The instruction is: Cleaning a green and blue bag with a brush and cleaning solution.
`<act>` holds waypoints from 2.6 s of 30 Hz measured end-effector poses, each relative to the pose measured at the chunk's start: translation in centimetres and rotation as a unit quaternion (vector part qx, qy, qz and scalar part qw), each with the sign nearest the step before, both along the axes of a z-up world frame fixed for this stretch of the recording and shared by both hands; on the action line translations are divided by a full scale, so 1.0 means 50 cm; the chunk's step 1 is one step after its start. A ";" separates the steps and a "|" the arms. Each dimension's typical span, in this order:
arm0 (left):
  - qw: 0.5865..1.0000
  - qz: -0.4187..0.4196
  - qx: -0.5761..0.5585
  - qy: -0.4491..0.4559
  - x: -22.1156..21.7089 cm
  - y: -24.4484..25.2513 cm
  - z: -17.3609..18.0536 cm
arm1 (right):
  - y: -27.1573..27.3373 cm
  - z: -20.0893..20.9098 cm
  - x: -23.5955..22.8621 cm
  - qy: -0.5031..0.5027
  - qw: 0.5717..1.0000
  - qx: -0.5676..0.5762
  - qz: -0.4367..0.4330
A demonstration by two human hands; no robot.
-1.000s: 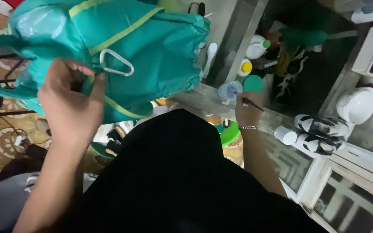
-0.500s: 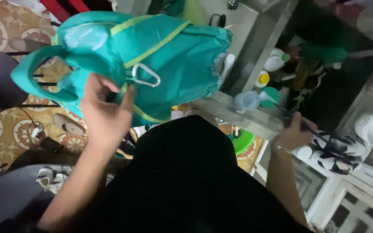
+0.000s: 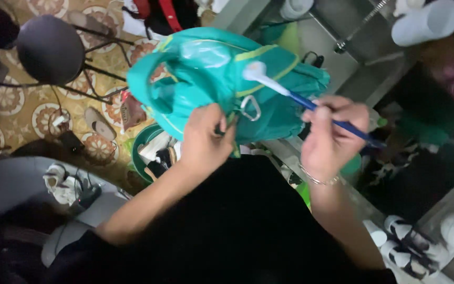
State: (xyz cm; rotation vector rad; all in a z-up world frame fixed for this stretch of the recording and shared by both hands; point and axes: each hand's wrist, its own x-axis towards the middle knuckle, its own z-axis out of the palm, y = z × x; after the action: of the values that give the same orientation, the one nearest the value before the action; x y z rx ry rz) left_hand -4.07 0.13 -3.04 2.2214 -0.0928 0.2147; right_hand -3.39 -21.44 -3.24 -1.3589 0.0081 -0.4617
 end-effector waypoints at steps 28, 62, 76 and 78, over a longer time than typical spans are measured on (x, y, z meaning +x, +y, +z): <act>0.995 -0.049 -0.080 -0.043 -0.033 -0.027 -0.024 | 0.065 0.043 0.133 -0.099 0.896 -0.421 0.102; 0.993 -0.062 -0.078 -0.060 -0.034 -0.048 -0.044 | 0.130 0.015 0.183 0.053 0.982 -0.022 0.178; 0.995 -0.084 -0.048 -0.035 -0.030 -0.054 -0.055 | 0.164 0.076 0.130 -0.029 0.918 -0.257 0.301; 0.994 -0.078 -0.042 -0.062 -0.031 -0.058 -0.067 | 0.185 0.096 0.122 -0.127 0.874 -0.387 0.266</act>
State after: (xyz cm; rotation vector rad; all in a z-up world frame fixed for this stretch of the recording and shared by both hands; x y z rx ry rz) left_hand -5.62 -2.78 -6.40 2.1044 -0.3182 0.2662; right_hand 2.73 -12.19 1.57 -1.9805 -0.8305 -0.1586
